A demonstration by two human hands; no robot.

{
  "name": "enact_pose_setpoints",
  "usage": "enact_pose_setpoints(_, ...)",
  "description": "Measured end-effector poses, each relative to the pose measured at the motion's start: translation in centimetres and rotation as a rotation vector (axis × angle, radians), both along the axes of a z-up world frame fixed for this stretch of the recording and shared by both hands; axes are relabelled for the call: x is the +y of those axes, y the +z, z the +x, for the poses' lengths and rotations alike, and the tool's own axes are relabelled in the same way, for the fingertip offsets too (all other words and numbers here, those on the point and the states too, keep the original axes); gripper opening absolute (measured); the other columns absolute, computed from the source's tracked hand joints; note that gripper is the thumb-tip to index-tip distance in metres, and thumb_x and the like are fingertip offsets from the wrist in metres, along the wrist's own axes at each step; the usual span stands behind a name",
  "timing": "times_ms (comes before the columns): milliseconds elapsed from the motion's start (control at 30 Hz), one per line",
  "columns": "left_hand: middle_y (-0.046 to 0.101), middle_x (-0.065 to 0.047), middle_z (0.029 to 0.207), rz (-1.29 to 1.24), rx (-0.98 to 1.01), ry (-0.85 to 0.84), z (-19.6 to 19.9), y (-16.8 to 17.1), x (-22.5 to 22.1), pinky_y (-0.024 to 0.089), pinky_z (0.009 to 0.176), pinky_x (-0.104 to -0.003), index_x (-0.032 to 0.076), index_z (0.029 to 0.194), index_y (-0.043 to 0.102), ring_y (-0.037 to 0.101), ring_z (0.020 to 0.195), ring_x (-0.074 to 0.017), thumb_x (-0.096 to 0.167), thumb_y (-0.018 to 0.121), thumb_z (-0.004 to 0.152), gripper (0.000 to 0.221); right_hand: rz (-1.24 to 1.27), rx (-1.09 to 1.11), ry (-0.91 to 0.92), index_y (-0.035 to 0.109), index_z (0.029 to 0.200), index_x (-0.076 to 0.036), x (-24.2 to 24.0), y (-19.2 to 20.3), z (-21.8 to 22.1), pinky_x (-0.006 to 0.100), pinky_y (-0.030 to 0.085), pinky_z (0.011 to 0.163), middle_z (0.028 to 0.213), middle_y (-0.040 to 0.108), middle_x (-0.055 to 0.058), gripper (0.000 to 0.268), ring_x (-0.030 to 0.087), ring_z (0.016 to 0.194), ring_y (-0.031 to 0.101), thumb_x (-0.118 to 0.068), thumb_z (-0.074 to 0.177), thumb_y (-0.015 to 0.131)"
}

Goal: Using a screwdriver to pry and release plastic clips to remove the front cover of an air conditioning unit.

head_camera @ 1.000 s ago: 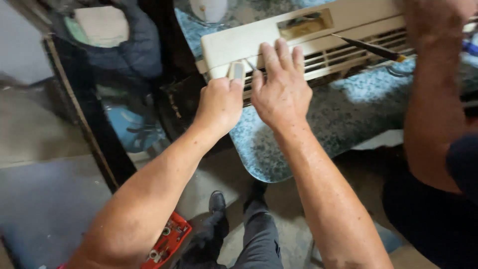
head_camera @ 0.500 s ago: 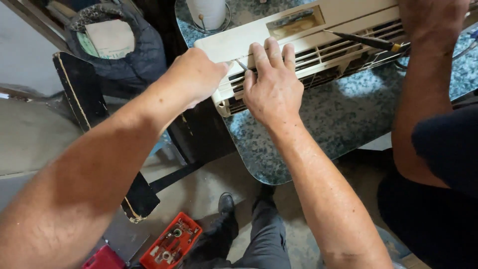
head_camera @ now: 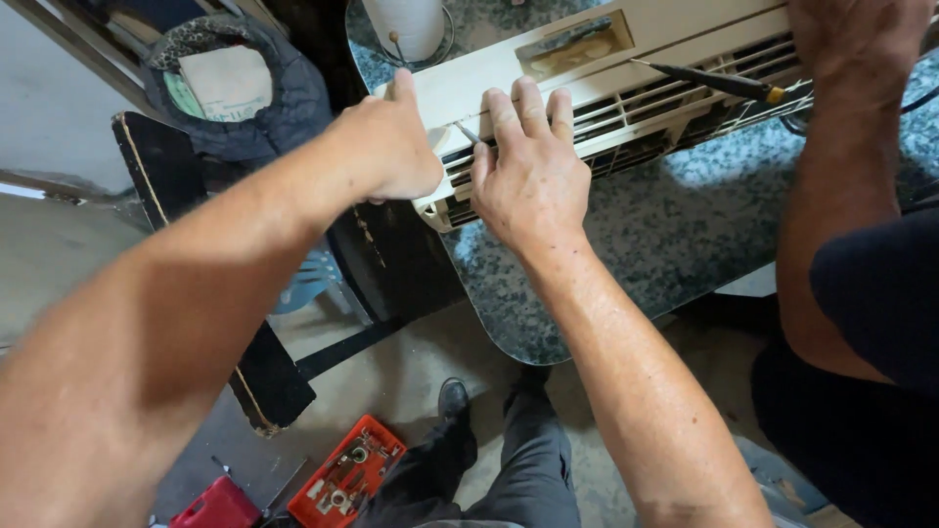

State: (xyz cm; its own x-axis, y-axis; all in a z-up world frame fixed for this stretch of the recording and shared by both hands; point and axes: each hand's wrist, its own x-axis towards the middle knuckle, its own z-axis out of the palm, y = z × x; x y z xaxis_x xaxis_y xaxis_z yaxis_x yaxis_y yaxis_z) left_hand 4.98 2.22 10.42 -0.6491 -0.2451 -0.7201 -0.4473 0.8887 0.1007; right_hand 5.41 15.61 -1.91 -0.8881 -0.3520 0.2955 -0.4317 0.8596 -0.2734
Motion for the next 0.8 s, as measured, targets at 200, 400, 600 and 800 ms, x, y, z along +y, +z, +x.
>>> enact_pose_setpoints(200,0.043,-0.028,0.136,0.004,-0.007,0.025,-1.7,-0.8,-1.0,0.046,0.043,-0.035,0.017,0.167,0.005,0.057,0.054,-0.0244,0.003,0.065,0.074,0.111,0.035,-0.141,-0.008,0.048,0.142,-0.016,-0.1,0.9,-0.3,0.049,0.064,0.052,0.146,0.045,0.009,0.048,0.041,0.136,0.039,-0.036,0.101,0.06)
enact_pose_setpoints(400,0.061,-0.017,0.103,0.033,0.113,0.002,-2.1,-1.4,-1.6,0.044,0.04,-0.037,0.003,0.116,0.057,0.052,0.052,-0.0245,-0.001,0.066,0.061,0.056,0.015,-0.059,-0.014,0.052,0.139,-0.016,0.0,0.4,-0.3,0.051,0.061,0.047,0.143,0.05,0.008,0.048,0.041,0.135,0.044,-0.034,0.097,0.066)
enact_pose_setpoints(600,0.059,-0.013,0.09,0.06,0.196,0.004,-1.7,-2.3,-2.1,0.038,0.039,-0.037,-0.001,0.104,0.06,0.046,0.048,-0.0215,-0.005,0.064,0.056,0.048,-0.32,-0.109,0.066,0.054,0.113,0.0,1.5,0.4,-0.2,0.048,0.054,0.076,0.125,0.053,0.022,0.051,0.038,0.11,0.054,-0.018,0.083,0.09)
enact_pose_setpoints(800,0.058,-0.009,0.09,0.099,0.198,0.035,-1.6,-2.5,-2.2,0.038,0.039,-0.033,0.003,0.106,0.06,0.045,0.049,-0.019,-0.006,0.062,0.056,0.05,-0.203,-0.069,0.089,0.057,0.099,-0.009,2.8,-0.7,0.9,0.05,0.04,0.048,0.087,0.052,0.01,0.015,0.035,0.073,0.052,-0.018,0.1,0.068)
